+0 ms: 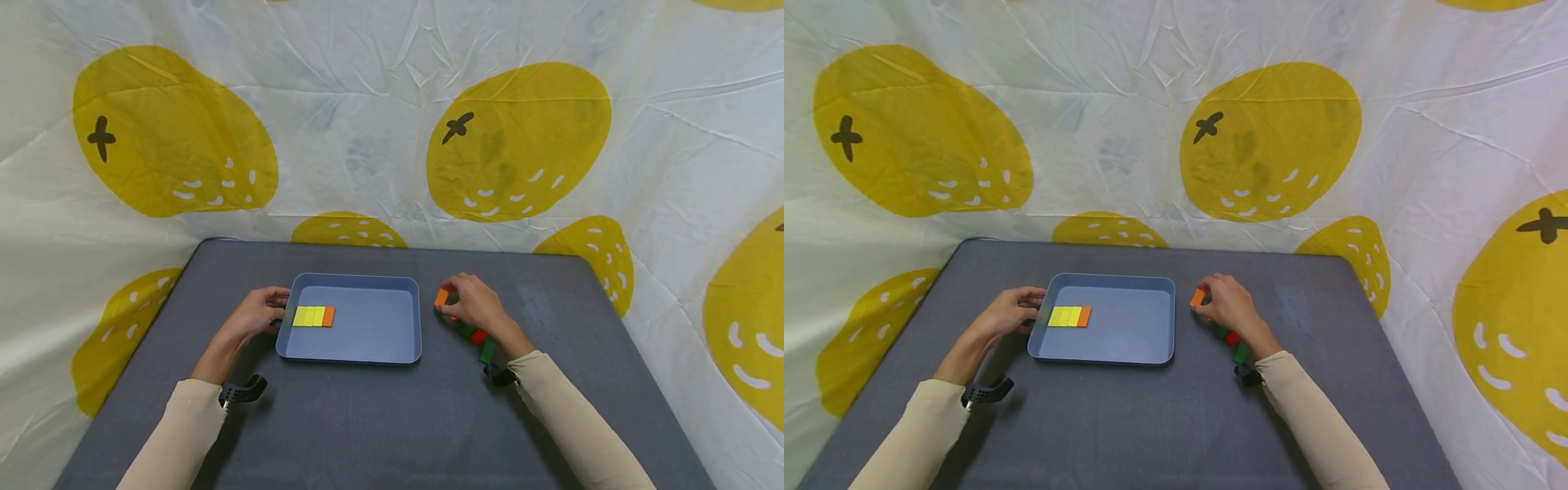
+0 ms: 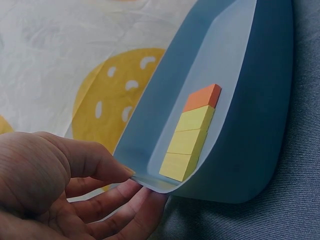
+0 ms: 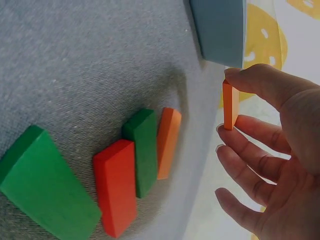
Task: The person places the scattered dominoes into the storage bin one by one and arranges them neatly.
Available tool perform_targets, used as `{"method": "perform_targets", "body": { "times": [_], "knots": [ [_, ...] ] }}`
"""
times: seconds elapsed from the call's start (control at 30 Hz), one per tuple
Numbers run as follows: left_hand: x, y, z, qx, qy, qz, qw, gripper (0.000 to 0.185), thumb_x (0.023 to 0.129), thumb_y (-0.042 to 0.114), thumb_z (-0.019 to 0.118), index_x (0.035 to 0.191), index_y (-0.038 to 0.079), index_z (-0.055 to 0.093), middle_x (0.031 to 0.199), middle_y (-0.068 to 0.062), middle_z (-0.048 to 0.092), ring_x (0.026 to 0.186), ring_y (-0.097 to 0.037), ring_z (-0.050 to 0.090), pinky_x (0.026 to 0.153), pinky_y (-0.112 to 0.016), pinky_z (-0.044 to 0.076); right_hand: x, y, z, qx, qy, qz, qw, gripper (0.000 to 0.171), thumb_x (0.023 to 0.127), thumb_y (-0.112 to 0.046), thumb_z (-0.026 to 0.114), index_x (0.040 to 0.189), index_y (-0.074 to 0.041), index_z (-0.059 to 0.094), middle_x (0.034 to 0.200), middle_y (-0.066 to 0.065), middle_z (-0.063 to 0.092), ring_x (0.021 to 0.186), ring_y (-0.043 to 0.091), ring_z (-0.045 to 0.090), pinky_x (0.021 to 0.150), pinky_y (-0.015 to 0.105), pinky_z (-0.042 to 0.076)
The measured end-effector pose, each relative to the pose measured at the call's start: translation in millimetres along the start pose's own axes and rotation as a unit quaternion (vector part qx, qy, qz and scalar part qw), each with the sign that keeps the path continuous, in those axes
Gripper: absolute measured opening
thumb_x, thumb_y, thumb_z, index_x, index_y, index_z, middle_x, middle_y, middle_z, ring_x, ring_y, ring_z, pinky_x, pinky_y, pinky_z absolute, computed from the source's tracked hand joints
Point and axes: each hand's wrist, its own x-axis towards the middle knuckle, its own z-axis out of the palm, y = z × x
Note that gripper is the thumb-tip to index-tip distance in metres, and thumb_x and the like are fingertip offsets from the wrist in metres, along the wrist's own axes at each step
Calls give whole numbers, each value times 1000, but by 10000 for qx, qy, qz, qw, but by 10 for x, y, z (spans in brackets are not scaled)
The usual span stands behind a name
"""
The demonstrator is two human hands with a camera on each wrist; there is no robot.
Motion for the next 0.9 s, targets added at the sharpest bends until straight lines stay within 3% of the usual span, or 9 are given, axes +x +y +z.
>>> {"method": "perform_targets", "body": {
  "times": [0.9],
  "knots": [
    [-19,30,-27,-14,-62,-106,9999,53,99,-1,52,150,-4,42,141,-29,47,117,-41,56,80,-46,60,55,-342,-109,-287,145,-599,9977,47,82,-36,85,118,-10,72,111,6,69,105,26,60,87,46,53]
  ]
}}
